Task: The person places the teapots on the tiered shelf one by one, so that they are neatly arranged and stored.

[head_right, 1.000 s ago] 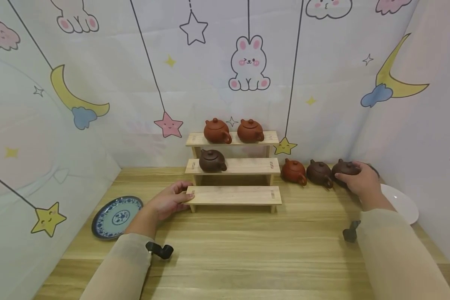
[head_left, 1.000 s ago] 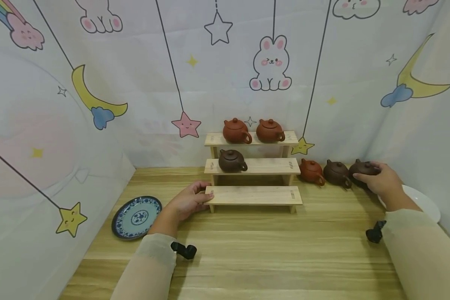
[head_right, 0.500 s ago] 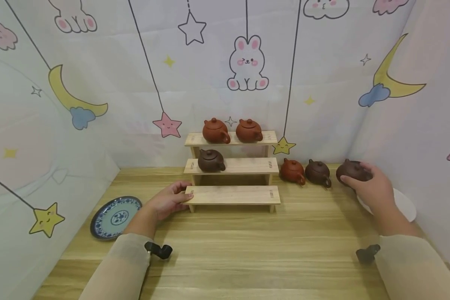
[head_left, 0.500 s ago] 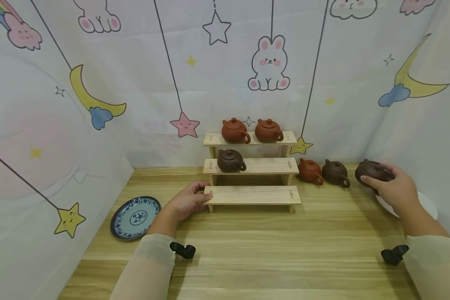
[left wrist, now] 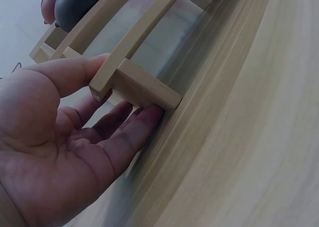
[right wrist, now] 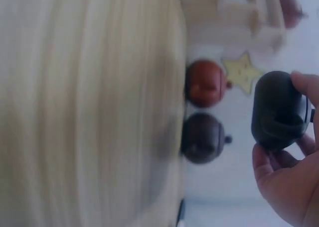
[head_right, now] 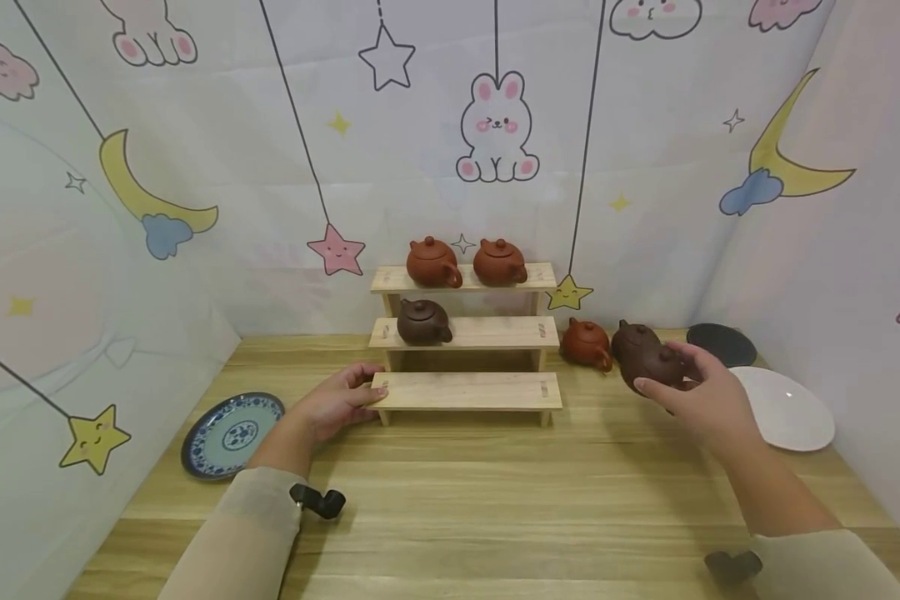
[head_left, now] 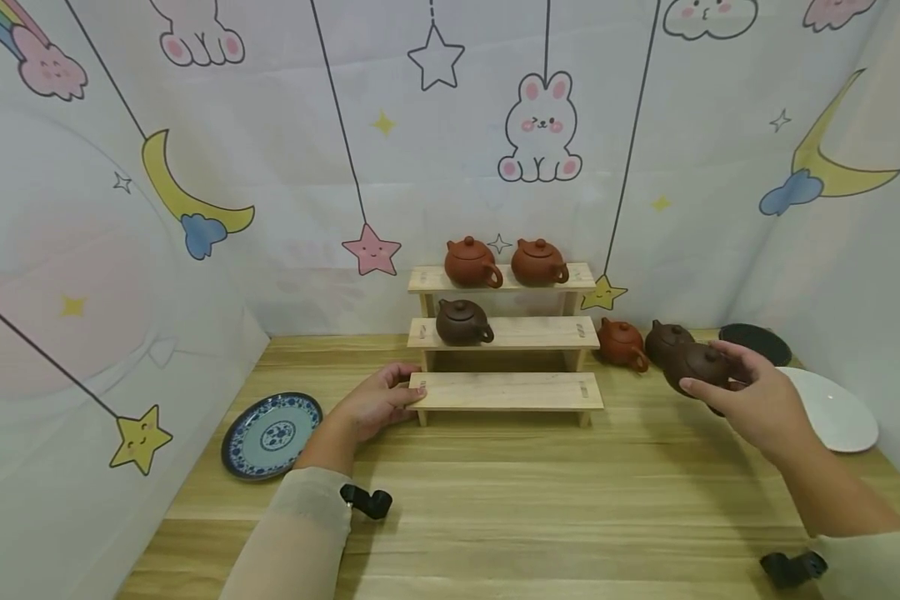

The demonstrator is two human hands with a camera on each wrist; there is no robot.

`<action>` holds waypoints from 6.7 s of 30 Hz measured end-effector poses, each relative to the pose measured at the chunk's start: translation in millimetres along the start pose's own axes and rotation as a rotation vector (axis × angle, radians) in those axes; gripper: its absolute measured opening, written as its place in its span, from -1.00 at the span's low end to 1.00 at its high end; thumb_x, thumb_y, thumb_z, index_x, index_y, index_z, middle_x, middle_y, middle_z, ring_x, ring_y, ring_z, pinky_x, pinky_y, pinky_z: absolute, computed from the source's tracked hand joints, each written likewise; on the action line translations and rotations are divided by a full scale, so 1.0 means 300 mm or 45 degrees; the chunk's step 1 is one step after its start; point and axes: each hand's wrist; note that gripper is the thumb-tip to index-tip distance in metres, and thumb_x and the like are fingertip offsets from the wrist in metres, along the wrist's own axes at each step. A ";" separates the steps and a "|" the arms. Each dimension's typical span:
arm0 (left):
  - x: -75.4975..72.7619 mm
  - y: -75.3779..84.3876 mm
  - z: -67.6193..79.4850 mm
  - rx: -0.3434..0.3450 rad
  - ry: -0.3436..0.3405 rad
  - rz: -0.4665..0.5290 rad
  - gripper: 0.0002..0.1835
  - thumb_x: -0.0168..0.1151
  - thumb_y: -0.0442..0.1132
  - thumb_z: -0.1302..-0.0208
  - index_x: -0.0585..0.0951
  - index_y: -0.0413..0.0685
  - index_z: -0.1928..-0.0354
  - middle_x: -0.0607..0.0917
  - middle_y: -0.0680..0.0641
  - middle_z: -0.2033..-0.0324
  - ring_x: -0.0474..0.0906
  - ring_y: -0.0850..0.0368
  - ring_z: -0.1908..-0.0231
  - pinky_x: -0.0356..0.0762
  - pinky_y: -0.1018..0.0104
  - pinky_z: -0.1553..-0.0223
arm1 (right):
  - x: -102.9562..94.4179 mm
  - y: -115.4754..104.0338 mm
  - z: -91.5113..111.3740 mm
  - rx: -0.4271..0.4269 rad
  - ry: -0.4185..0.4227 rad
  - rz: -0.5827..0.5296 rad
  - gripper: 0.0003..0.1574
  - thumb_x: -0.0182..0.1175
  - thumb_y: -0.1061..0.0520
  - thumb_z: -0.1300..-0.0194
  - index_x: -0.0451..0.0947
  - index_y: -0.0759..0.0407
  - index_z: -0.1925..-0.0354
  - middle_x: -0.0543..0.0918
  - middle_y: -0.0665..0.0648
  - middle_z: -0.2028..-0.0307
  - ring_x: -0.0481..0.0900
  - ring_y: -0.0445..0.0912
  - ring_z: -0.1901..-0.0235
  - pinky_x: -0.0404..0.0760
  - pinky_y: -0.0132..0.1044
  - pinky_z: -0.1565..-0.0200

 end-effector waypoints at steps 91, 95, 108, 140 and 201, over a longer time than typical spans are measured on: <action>-0.002 -0.002 -0.001 0.011 -0.033 0.011 -0.30 0.23 -0.25 -0.59 0.21 -0.15 -0.63 0.22 -0.23 -0.60 0.54 -0.03 -0.30 0.57 -0.10 -0.40 | 0.050 0.019 -0.211 0.049 0.149 -0.121 0.20 0.21 -0.41 -0.50 -0.04 0.12 -0.73 0.08 0.41 -0.68 0.15 0.51 -0.57 0.40 0.46 -0.39; -0.002 0.000 0.003 0.007 -0.035 0.010 -0.29 0.23 -0.24 -0.59 0.20 -0.12 -0.64 0.21 -0.22 -0.61 0.51 -0.06 -0.34 0.49 -0.17 -0.46 | 0.068 0.058 -0.245 0.084 0.117 -0.123 0.25 0.25 -0.38 -0.49 -0.08 0.21 -0.73 0.05 0.47 -0.67 0.08 0.49 -0.60 0.32 0.46 -0.46; 0.000 0.002 0.005 0.012 -0.026 -0.003 -0.30 0.23 -0.24 -0.59 0.21 -0.13 -0.63 0.26 -0.23 -0.58 0.57 0.00 -0.27 0.58 -0.08 -0.39 | 0.101 0.075 -0.335 0.159 0.007 -0.040 0.34 0.28 -0.35 -0.48 -0.21 0.28 -0.73 -0.02 0.57 -0.65 0.05 0.54 -0.58 0.19 0.49 -0.50; 0.002 -0.001 -0.001 0.006 0.006 0.031 -0.34 0.26 -0.30 -0.56 0.27 -0.14 -0.59 0.31 -0.23 -0.52 0.58 -0.04 -0.24 0.68 0.04 -0.24 | 0.117 0.082 -0.318 0.163 0.052 -0.005 0.14 0.24 -0.21 -0.55 -0.07 0.29 -0.71 0.09 0.62 -0.59 0.10 0.54 -0.55 0.22 0.48 -0.48; -0.005 -0.012 -0.003 0.024 -0.017 0.020 -0.31 0.25 -0.27 -0.56 0.23 -0.19 -0.60 0.27 -0.25 -0.55 0.57 -0.03 -0.24 0.68 0.03 -0.24 | 0.685 -0.554 -0.029 -0.242 -0.273 -0.304 -0.01 0.62 -0.19 -0.19 0.45 -0.23 -0.51 0.45 0.05 -0.52 0.59 0.10 -0.37 0.69 0.08 -0.24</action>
Point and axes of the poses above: each hand's wrist, its own z-axis away from the middle knuckle, its own x-axis out of the palm, y = z × x
